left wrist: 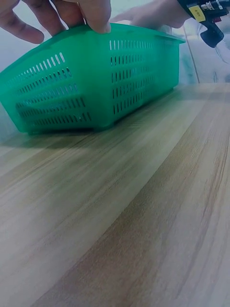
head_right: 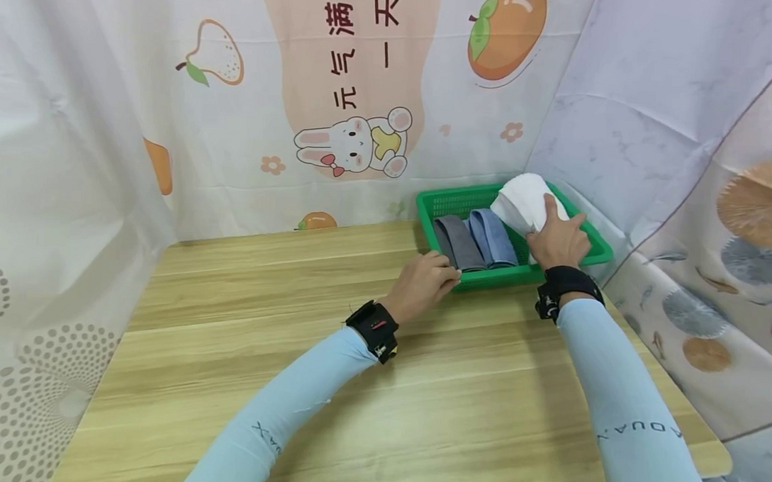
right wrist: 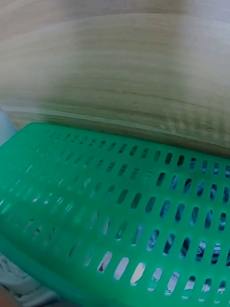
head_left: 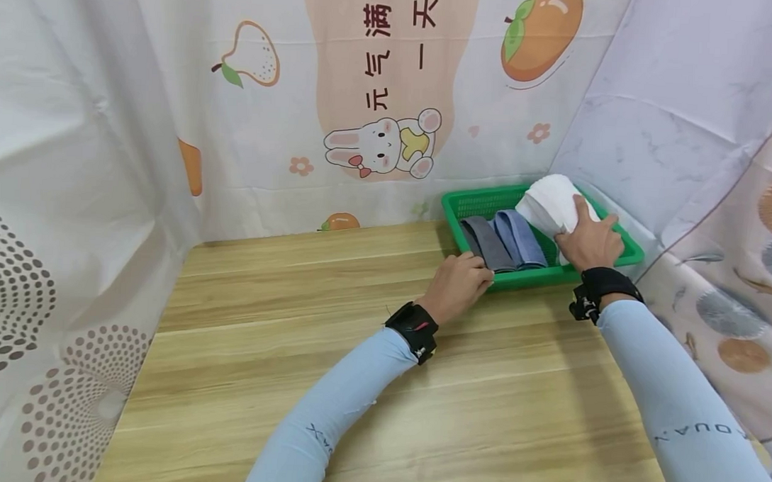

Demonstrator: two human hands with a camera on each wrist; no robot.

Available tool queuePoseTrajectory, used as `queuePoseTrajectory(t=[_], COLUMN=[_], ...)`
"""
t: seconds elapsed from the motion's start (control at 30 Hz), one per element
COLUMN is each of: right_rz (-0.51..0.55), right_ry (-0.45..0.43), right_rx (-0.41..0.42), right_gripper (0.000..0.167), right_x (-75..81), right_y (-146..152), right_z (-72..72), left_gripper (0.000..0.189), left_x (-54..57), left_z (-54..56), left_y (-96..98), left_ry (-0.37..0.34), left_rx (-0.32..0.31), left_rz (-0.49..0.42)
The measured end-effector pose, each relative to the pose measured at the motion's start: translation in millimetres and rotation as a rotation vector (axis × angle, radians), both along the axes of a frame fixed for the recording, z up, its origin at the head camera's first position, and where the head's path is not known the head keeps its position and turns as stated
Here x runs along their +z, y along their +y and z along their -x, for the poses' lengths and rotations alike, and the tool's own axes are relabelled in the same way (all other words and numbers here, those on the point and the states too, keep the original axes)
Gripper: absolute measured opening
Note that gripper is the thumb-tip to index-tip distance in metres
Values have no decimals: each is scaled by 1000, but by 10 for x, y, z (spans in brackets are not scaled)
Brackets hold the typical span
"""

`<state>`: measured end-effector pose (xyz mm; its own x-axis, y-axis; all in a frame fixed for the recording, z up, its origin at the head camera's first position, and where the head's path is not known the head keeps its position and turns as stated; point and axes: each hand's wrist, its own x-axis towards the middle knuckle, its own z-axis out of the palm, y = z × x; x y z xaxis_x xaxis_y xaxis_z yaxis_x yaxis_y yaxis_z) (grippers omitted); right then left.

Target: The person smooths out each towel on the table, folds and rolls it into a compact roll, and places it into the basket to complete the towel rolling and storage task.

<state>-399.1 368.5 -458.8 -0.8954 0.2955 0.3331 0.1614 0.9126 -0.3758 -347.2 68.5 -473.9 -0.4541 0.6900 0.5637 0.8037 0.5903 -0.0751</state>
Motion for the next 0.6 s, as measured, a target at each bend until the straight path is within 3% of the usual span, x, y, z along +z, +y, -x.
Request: queuePoseTrajectory(t=[0.6], right_rz=[17], right_ry=[-130], right_rx=[-15], right_gripper=[92], right_x=[-121], right_y=[54], right_z=[117], left_gripper=[21], left_x=[3], left_z=[16], left_y=[-13], left_ry=[0], left_rx=[-3], left_rz=[19])
